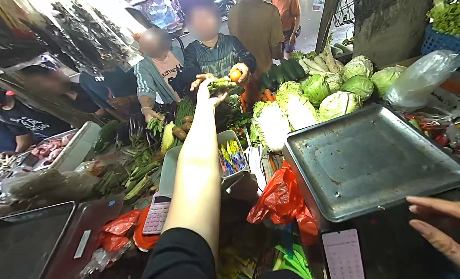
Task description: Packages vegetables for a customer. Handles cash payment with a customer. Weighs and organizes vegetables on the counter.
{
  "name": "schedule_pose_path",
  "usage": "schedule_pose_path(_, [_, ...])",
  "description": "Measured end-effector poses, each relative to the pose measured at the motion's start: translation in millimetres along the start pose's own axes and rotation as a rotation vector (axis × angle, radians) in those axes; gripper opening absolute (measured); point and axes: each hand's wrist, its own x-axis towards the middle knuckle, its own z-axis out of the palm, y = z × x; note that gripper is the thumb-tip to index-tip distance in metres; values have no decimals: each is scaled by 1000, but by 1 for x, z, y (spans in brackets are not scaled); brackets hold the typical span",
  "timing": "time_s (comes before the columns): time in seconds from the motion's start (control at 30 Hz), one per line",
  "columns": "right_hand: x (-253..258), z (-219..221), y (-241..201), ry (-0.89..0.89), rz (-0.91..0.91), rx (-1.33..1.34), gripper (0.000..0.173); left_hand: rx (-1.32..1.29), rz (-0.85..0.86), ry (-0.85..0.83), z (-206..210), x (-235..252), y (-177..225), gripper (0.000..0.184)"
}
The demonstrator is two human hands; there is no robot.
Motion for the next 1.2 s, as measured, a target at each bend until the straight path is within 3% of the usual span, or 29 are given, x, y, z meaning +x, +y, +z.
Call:
schedule_pose_path(0.17, [71,33,-4,148,-310,-91,37,-68,114,-70,-6,-31,11,47])
schedule_pose_path(0.23, [109,42,-18,131,-350,-107,42,-76,133,-149,-4,-45,13,31])
schedule_pose_path(0.3, [147,45,-36,85,-317,-73,53,-16,140,-291,4,-68,11,12])
schedule_pose_path(0.33, [165,48,-45,102,-300,-43,60,37,142,-380,11,-85,9,11])
schedule_pose_path(0.5, [215,57,-65,165,-28,186,122,150,41,-908,58,-219,-20,23])
schedule_pose_path(0.6, [193,41,-40,151,37,165,107,399,27,-1203,66,-239,-27,46])
schedule_pose_path(0.63, [180,31,-27,124,58,130,106,561,131,-1176,67,-222,-26,48])
schedule_pose_path(0.7, [154,14,-1,86,166,-22,111,726,299,-835,69,-176,-24,42])
schedule_pose_path(0.77, [129,2,22,61,243,-213,109,595,228,-391,73,-128,-24,44])
schedule_pose_path(0.83, [108,-2,36,29,284,-335,94,435,83,-150,76,-94,-27,61])
schedule_pose_path(0.9, [94,-2,40,17,291,-388,89,321,-30,-118,79,-71,-38,79])
schedule_pose_path(0.97, [87,0,43,62,234,-396,85,265,-62,-174,85,-55,-50,82])
schedule_pose_path(1.1, [76,2,53,133,181,-360,74,268,-19,-302,103,-34,-71,71])
schedule_pose_path(1.2, [69,6,62,206,180,-374,91,232,34,-363,115,-15,-78,46])
